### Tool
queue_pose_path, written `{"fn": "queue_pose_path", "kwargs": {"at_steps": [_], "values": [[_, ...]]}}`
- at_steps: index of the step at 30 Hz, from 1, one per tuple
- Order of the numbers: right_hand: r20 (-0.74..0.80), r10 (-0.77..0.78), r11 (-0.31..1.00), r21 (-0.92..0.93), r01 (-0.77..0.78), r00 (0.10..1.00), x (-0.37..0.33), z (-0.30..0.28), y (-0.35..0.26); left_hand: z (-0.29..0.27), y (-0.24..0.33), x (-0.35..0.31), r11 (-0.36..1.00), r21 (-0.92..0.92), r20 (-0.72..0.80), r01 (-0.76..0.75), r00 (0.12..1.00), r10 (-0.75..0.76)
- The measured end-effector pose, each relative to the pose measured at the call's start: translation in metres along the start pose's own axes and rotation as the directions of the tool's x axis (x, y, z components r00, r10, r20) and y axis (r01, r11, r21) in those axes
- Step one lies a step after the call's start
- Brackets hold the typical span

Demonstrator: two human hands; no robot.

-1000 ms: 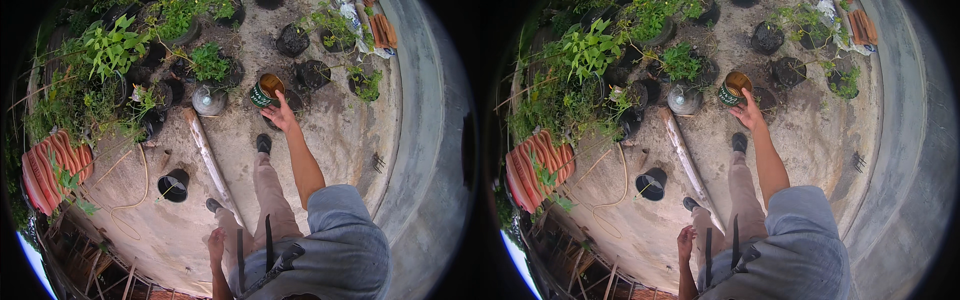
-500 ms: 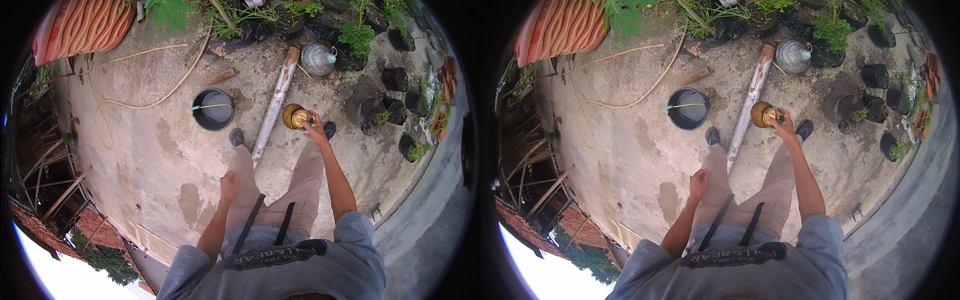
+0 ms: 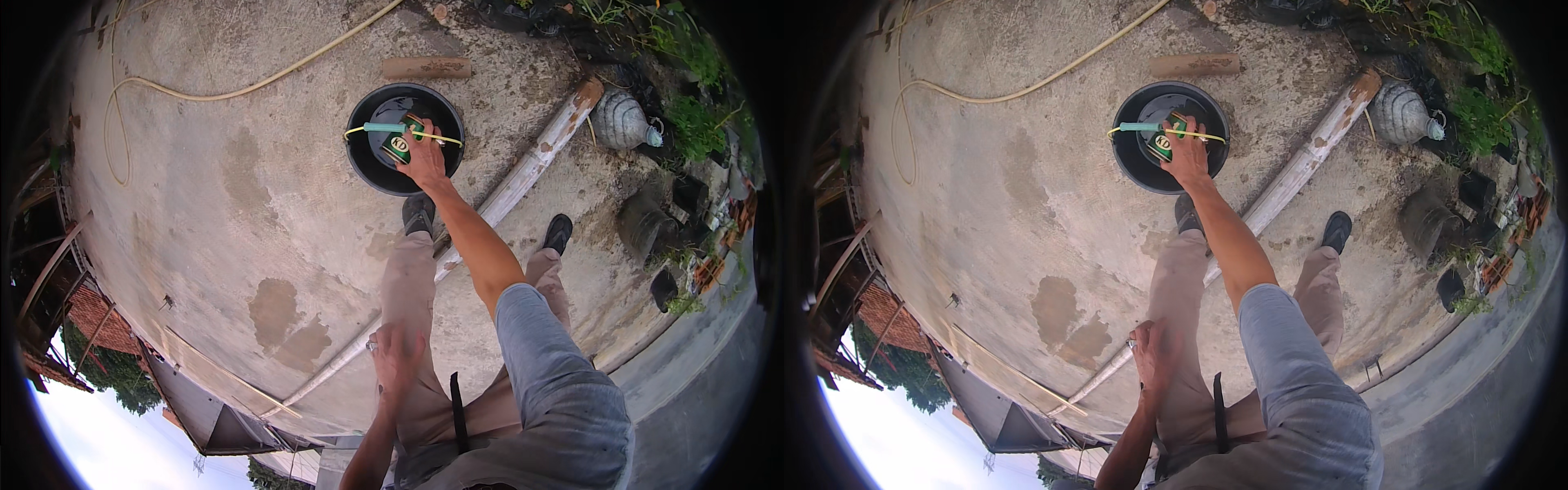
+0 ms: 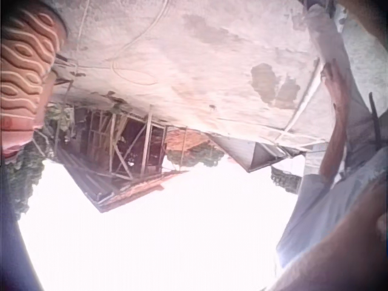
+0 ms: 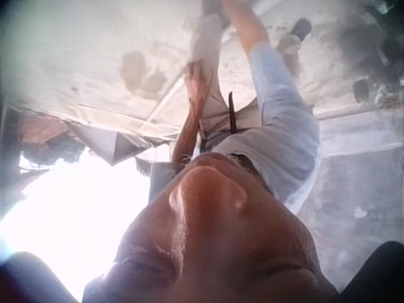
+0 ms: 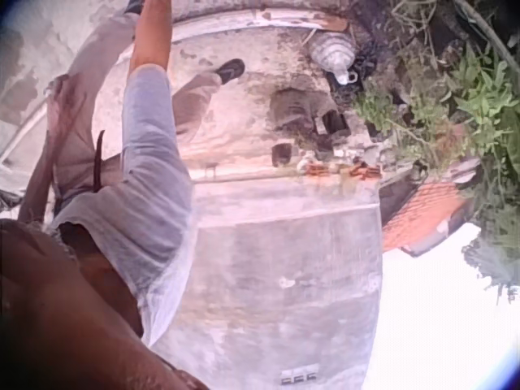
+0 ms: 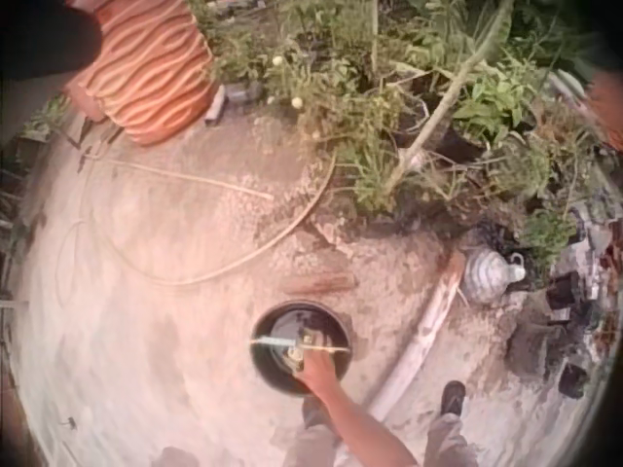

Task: The person scoops water from a large plastic tank using a small tin can and waters several potted plants in a garden area. The person repeatedly refills the can and pours water onto the soil of different plants.

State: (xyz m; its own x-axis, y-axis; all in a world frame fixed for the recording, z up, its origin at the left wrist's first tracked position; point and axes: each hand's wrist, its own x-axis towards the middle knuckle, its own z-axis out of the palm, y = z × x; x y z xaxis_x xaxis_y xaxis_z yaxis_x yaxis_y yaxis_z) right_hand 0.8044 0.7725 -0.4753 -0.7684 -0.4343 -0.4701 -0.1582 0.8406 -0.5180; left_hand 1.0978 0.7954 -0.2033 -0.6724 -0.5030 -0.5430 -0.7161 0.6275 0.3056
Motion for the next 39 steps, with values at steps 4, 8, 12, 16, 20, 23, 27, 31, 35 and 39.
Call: {"fn": "queue_pose_path", "kwargs": {"at_steps": [4,8,12,16,20,23,27,31,35,39], "values": [[-0.101,-0.194,0.936,-0.317,0.154,0.976,0.022,0.032,0.012,0.003,-0.013,0.003,0.999,-0.025,-0.041,0.027,0.999,-0.028],[-0.086,-0.219,0.900,-0.402,0.168,0.972,0.027,0.069,0.042,-0.005,-0.009,0.010,0.999,-0.034,-0.018,0.016,1.000,-0.016],[-0.095,-0.106,0.984,-0.150,0.091,0.990,0.024,0.088,0.039,-0.008,-0.008,0.011,0.998,-0.040,-0.006,0.041,0.999,-0.041],[0.015,0.197,0.873,0.452,-0.183,0.980,0.035,0.078,0.043,-0.010,-0.009,0.011,0.998,-0.064,-0.012,0.001,1.000,-0.002],[0.461,0.198,0.239,0.833,-0.499,0.865,0.020,0.034,0.050,-0.012,-0.008,0.018,0.999,-0.031,0.025,-0.006,1.000,0.007],[0.488,0.102,0.071,0.866,-0.496,0.867,-0.014,-0.006,0.041,-0.013,0.000,0.024,1.000,-0.022,0.079,-0.011,0.997,0.013],[0.445,-0.022,-0.077,0.892,-0.445,0.895,-0.074,-0.058,0.027,-0.013,0.010,0.034,0.984,-0.005,0.058,-0.178,0.982,0.178],[0.400,-0.026,-0.170,0.901,-0.398,0.916,-0.156,-0.142,0.003,-0.026,0.018,0.034,0.916,-0.042,0.007,-0.399,0.917,0.399],[0.266,0.029,-0.389,0.891,-0.234,0.964,-0.245,-0.210,0.004,-0.043,0.018,0.025,0.931,-0.047,0.061,-0.362,0.929,0.365],[0.096,0.142,-0.534,0.846,-0.005,0.985,-0.350,-0.299,0.016,-0.077,-0.024,0.044,0.921,-0.238,0.229,-0.308,0.904,0.361]]}}
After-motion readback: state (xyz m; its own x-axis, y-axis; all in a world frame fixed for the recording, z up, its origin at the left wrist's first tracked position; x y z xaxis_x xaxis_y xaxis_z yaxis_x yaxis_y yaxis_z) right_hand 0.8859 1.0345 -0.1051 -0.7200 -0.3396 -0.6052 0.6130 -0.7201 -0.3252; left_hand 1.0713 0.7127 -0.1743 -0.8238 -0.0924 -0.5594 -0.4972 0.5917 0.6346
